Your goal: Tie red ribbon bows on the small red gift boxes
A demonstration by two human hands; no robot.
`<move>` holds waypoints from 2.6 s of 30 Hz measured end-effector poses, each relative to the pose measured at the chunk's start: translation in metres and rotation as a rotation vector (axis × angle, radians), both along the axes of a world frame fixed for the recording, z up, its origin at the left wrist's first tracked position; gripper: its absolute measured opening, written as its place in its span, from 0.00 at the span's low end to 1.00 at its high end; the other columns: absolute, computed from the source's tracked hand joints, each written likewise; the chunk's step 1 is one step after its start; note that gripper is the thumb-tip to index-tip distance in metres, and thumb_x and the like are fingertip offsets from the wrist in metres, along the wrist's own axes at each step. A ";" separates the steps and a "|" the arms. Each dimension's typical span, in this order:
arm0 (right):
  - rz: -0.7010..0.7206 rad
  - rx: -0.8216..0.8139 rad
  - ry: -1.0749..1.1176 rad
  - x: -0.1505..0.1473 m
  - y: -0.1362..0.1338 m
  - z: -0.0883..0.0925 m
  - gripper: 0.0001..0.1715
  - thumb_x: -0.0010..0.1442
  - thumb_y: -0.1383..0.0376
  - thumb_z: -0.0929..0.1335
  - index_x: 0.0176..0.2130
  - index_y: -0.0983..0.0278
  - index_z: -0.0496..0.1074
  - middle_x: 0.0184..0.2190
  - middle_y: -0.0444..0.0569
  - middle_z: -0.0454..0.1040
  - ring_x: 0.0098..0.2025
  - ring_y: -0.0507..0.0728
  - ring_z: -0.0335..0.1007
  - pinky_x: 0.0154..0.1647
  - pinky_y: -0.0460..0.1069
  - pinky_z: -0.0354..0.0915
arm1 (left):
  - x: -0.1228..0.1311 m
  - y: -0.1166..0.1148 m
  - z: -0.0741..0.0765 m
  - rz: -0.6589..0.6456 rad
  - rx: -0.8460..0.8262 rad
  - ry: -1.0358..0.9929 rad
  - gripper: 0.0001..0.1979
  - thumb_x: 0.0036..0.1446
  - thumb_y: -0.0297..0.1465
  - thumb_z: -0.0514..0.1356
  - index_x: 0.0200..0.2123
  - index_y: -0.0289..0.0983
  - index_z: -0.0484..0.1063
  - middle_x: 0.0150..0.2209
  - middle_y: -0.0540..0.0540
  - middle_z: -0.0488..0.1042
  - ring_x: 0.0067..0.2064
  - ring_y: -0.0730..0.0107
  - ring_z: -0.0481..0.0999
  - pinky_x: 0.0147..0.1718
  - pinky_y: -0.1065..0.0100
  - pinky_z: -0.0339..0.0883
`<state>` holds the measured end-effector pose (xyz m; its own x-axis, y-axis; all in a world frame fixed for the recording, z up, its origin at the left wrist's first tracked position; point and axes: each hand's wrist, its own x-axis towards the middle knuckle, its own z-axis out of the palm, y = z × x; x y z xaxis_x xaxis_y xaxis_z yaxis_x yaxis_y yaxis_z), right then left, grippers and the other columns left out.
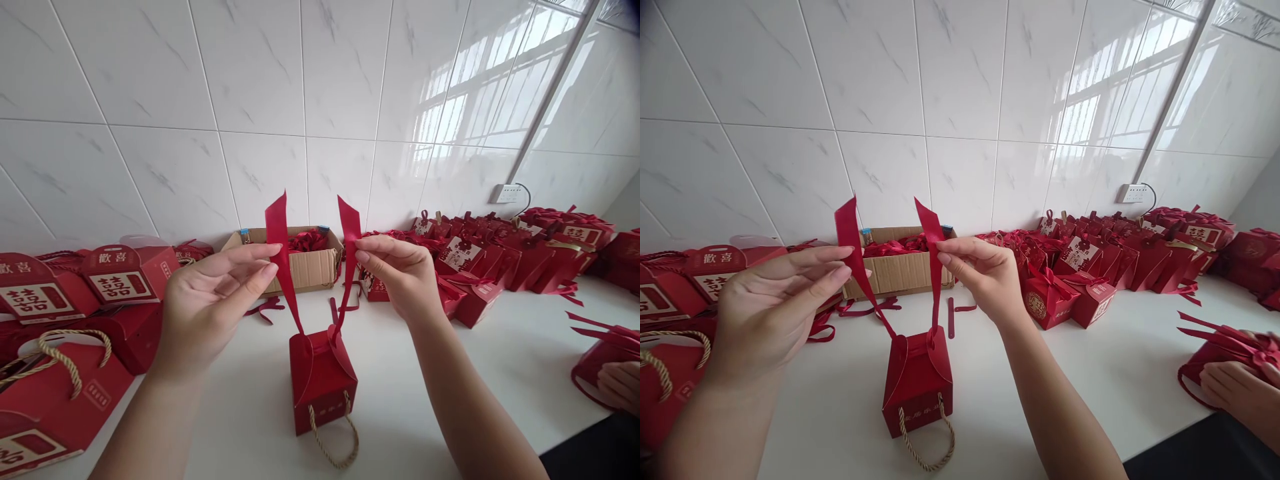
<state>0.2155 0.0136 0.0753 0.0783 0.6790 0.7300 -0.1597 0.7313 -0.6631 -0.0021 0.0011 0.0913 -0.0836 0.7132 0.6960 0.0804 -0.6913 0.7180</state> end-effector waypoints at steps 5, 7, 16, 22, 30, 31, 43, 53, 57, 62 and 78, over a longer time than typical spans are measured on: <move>-0.013 -0.005 -0.006 -0.001 -0.001 0.000 0.10 0.50 0.69 0.73 0.34 0.55 0.79 0.32 0.43 0.78 0.37 0.54 0.73 0.38 0.52 0.72 | 0.003 -0.002 0.002 0.008 0.006 -0.024 0.11 0.45 0.26 0.67 0.35 0.41 0.79 0.26 0.52 0.78 0.29 0.75 0.76 0.28 0.77 0.69; -0.028 -0.001 -0.004 -0.002 -0.002 0.000 0.09 0.50 0.68 0.73 0.34 0.55 0.79 0.32 0.43 0.78 0.37 0.54 0.74 0.39 0.52 0.72 | 0.004 -0.001 0.001 0.013 0.017 -0.031 0.11 0.45 0.26 0.67 0.35 0.42 0.79 0.26 0.52 0.78 0.30 0.74 0.76 0.29 0.76 0.70; -0.059 0.038 0.071 -0.002 -0.001 -0.001 0.10 0.51 0.70 0.72 0.34 0.56 0.79 0.34 0.42 0.79 0.40 0.54 0.75 0.43 0.52 0.72 | 0.010 -0.001 0.002 0.077 0.059 -0.107 0.10 0.44 0.25 0.67 0.33 0.41 0.79 0.27 0.52 0.79 0.31 0.71 0.77 0.37 0.68 0.73; -0.102 0.038 0.096 0.001 0.001 -0.001 0.10 0.51 0.70 0.72 0.34 0.56 0.78 0.34 0.42 0.79 0.39 0.55 0.76 0.44 0.54 0.72 | 0.005 0.001 0.002 0.115 0.112 -0.131 0.11 0.45 0.26 0.67 0.35 0.40 0.79 0.31 0.50 0.80 0.36 0.65 0.79 0.45 0.58 0.72; -0.131 0.049 0.094 0.002 0.002 -0.002 0.09 0.51 0.70 0.72 0.33 0.56 0.78 0.34 0.42 0.79 0.39 0.55 0.76 0.42 0.53 0.72 | 0.005 0.004 0.000 0.133 0.110 -0.106 0.10 0.46 0.27 0.67 0.35 0.41 0.79 0.32 0.49 0.80 0.35 0.66 0.79 0.42 0.60 0.74; -0.137 0.050 0.087 0.002 0.002 -0.002 0.09 0.51 0.70 0.72 0.34 0.56 0.78 0.34 0.43 0.79 0.39 0.55 0.76 0.42 0.53 0.72 | 0.005 0.005 0.000 0.123 0.104 -0.098 0.10 0.46 0.27 0.67 0.35 0.41 0.79 0.32 0.49 0.80 0.34 0.66 0.79 0.42 0.60 0.74; -0.137 0.021 0.083 -0.003 0.004 -0.005 0.09 0.51 0.70 0.72 0.34 0.58 0.78 0.33 0.44 0.79 0.38 0.55 0.75 0.41 0.53 0.72 | 0.009 0.010 -0.004 0.003 0.089 -0.100 0.03 0.46 0.25 0.65 0.26 0.38 0.75 0.31 0.50 0.77 0.35 0.68 0.78 0.40 0.65 0.72; -0.014 -0.058 -0.158 -0.017 -0.003 -0.008 0.06 0.54 0.69 0.68 0.34 0.62 0.76 0.27 0.45 0.74 0.27 0.51 0.68 0.25 0.47 0.65 | 0.019 -0.006 -0.005 -0.141 -0.087 0.177 0.05 0.50 0.31 0.64 0.33 0.41 0.77 0.33 0.47 0.78 0.34 0.68 0.77 0.32 0.69 0.73; 0.189 -0.071 -0.120 -0.023 -0.002 -0.010 0.06 0.55 0.70 0.68 0.36 0.62 0.70 0.28 0.44 0.72 0.30 0.51 0.68 0.28 0.46 0.65 | 0.023 -0.007 -0.005 -0.203 -0.145 0.230 0.06 0.51 0.30 0.64 0.34 0.40 0.74 0.33 0.47 0.77 0.34 0.70 0.76 0.32 0.71 0.72; 0.300 -0.116 -0.122 -0.025 -0.003 -0.011 0.12 0.55 0.69 0.68 0.41 0.61 0.66 0.33 0.46 0.73 0.35 0.52 0.69 0.33 0.47 0.67 | 0.024 -0.004 -0.006 -0.244 -0.304 0.141 0.19 0.50 0.30 0.64 0.44 0.42 0.61 0.28 0.51 0.74 0.29 0.71 0.75 0.24 0.73 0.68; 0.323 -0.223 -0.292 -0.024 -0.005 -0.009 0.15 0.59 0.67 0.66 0.47 0.62 0.70 0.32 0.46 0.73 0.29 0.49 0.68 0.30 0.46 0.68 | 0.018 0.007 -0.008 -0.235 -0.397 0.171 0.09 0.51 0.36 0.64 0.31 0.37 0.70 0.32 0.49 0.74 0.34 0.69 0.75 0.34 0.68 0.70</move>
